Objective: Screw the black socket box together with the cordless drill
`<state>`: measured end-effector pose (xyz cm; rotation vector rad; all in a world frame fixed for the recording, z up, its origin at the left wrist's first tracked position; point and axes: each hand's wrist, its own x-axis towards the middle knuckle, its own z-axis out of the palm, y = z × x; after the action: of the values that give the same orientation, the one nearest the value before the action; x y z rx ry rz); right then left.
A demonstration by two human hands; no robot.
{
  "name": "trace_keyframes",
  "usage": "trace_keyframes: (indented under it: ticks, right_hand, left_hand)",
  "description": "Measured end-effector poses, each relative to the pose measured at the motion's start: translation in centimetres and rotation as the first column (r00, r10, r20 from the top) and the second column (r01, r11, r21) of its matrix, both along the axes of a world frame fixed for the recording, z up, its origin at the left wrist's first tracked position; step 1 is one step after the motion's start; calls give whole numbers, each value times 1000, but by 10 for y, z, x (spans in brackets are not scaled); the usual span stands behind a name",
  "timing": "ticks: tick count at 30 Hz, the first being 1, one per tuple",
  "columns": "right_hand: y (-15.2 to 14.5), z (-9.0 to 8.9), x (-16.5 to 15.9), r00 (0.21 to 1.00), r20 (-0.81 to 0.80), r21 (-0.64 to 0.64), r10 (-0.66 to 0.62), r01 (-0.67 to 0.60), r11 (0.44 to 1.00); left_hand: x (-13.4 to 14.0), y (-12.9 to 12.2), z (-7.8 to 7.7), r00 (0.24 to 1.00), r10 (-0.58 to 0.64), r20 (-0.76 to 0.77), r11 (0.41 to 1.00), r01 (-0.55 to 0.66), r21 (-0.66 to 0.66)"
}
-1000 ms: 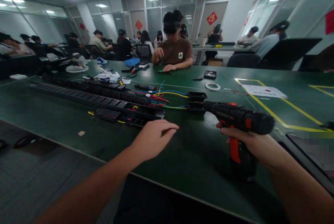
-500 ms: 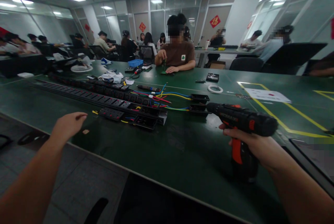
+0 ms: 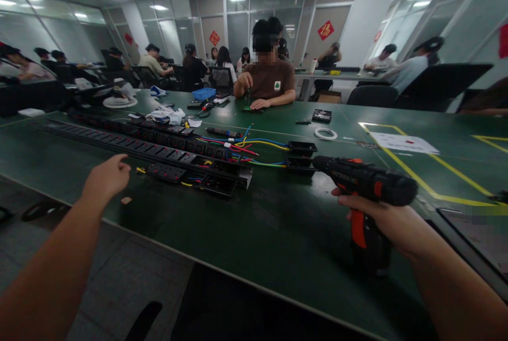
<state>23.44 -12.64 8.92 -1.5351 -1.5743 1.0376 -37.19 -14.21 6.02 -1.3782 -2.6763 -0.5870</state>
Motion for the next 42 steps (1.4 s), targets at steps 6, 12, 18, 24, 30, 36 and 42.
trace_keyframes:
  ticks: [6,12,18,24,30,36,42]
  right_hand:
    - [-2,5,-10,1000,20,-14,18,-18,1000]
    - [3,-5,-2,998,55,-15,25,-24,1000]
    - [4,-6,-1,998,34,3,49,-49,999]
    - [1,-2,-6,997,37,6,69,-69,998]
    - [-2,-1,-13,996,45,-6,79,-78,997]
    - [-1,-3,-15,996,60,-9,70,-69,998]
    - [-1,-2,-15,996,38,13,77,-77,997]
  left_hand:
    - [118,10,50,951,-303,-68,932,311,185]
    - [272,44,48,622,-782,41,622,776,101]
    - [367,101,-8,576,-816,53,577,817,-1]
    - [385,139,-37,630,-766,131,638,769,31]
    - [386,149,-46,622,-741,253,653,756,52]
    - [386,160,-52,605,-749,270,638,769,43]
    - [381,154,-56,585,-773,246,629,757,176]
